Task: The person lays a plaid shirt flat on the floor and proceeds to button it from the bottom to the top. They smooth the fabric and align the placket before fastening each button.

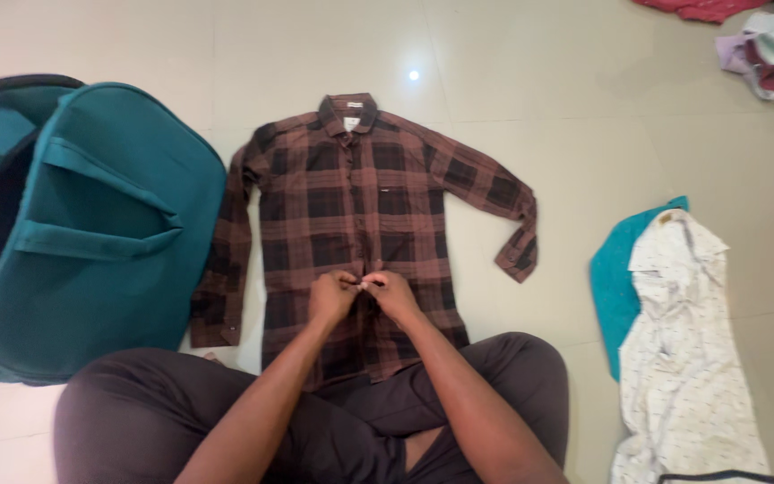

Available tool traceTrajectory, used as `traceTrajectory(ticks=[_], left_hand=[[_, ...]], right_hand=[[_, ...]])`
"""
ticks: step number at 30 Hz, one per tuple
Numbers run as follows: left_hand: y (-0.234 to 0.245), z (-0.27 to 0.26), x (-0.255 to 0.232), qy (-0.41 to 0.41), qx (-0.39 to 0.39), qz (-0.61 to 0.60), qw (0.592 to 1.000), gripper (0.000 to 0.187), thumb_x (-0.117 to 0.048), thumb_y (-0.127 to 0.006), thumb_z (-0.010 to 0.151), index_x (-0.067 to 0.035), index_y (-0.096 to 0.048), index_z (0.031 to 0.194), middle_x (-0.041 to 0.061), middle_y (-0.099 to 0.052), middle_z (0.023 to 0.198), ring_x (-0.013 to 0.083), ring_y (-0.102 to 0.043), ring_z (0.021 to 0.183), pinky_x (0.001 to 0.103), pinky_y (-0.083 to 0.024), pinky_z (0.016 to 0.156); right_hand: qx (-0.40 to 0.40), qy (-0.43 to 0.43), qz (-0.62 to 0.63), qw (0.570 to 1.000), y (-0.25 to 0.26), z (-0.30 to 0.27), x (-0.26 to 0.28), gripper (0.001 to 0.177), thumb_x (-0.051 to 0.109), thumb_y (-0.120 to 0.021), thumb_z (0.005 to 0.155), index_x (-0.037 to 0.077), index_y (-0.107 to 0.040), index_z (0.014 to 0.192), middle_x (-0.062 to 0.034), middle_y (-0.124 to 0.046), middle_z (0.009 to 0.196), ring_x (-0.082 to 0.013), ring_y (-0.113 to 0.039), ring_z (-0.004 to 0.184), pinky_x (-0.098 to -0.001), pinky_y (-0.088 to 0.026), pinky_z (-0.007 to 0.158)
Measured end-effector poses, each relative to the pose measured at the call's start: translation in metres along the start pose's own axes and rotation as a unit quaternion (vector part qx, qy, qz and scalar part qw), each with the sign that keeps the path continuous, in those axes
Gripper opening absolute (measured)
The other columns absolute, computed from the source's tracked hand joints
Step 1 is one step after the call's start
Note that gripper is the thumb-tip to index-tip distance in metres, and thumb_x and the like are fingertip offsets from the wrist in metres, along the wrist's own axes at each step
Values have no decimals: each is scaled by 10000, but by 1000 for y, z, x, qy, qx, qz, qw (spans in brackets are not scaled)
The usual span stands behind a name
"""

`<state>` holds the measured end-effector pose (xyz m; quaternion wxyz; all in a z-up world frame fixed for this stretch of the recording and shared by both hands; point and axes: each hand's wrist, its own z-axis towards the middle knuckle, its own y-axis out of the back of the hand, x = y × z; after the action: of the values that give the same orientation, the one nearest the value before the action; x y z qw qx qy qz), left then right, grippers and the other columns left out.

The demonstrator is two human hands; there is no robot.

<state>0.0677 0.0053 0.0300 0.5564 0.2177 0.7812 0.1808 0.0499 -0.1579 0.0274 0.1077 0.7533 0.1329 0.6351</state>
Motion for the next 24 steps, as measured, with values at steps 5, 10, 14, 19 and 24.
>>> traceTrajectory(ticks=[5,10,14,19,24], left_hand=[[-7,5,10,-15,-2,-1,1000,355,-181,-836,773,-105,-731,1103,106,-787,931,259,-764,888,383,-587,788],[0,2,0,-3,7,-30,1000,351,-182,-847,778,-95,-680,1073,91,-782,874,240,-765,842,378,-579,758],[-3,0,2,-5,0,-39,999,257,-160,-837,785,-96,-691,986,102,-773,859,237,-756,817,383,-571,729],[-15,10,13,-56,8,-26,998,159,-148,-824,778,-96,-730,896,94,-780,872,218,-752,821,365,-570,737],[-5,8,19,-63,20,-24,998,150,-142,-785,792,-112,-755,936,114,-771,855,247,-756,798,378,-567,730]], right_hand=[[9,-33,54,998,-3,0,-7,189,135,-703,916,16,-771,1045,-73,-763,887,-139,-648,771,-307,-497,682],[-2,-47,-27,999,-3,-4,6,198,160,-731,901,33,-771,1048,-81,-770,880,-150,-647,738,-314,-504,676],[-18,12,-42,999,-1,-1,3,212,181,-748,891,40,-764,1049,-79,-787,935,-132,-723,807,-310,-542,718],[0,0,-111,994,10,8,-19,178,174,-769,864,71,-790,1007,-84,-786,888,-169,-732,776,-327,-568,716],[3,-31,-88,996,6,13,-29,147,118,-774,839,87,-775,983,-73,-781,851,-165,-733,773,-321,-579,717]])
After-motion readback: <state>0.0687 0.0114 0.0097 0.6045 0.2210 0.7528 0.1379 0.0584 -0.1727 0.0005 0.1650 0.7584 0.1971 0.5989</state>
